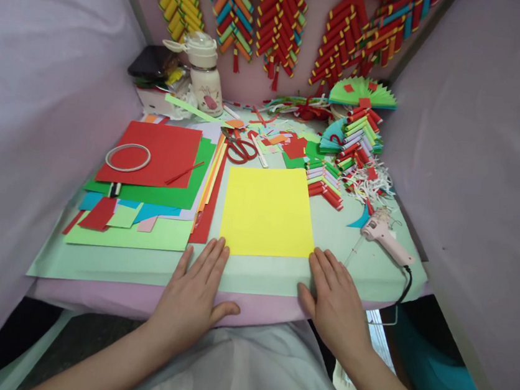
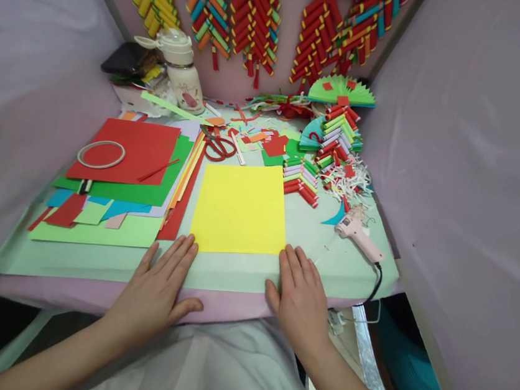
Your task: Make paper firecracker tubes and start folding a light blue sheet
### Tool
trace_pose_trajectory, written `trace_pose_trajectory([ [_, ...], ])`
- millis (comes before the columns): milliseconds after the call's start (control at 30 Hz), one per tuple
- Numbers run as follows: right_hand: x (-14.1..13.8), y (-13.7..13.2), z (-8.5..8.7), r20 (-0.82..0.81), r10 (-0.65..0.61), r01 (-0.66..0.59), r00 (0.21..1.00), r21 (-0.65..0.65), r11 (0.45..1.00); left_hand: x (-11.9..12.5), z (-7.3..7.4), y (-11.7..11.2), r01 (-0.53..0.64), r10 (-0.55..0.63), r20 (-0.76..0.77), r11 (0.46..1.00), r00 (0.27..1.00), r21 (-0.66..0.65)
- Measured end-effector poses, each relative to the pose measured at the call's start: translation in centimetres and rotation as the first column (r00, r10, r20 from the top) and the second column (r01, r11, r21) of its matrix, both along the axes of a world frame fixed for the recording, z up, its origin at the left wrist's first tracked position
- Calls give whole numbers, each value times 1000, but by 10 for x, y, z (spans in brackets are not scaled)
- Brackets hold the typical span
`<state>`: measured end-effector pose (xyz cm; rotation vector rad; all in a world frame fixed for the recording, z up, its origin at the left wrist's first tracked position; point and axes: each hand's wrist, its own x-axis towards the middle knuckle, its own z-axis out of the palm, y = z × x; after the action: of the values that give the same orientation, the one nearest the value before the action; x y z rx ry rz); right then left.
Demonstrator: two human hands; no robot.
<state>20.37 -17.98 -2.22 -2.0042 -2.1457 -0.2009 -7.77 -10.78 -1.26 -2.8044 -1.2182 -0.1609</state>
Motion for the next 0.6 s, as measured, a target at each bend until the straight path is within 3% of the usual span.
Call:
trace_pose_trajectory([
  [400,8,-1,-1,-85,-3,2,996,-15,1000,-12,3,6,41,-30,87,991,996,-129],
  [500,14,3,9,-144,58,-52,988,42,998,-13,11,8,68,-47,189,992,981,-109],
  [600,15,15,21,-219,227,-207,949,113,972,-2,20,12,172,-159,338,985,928,-11],
])
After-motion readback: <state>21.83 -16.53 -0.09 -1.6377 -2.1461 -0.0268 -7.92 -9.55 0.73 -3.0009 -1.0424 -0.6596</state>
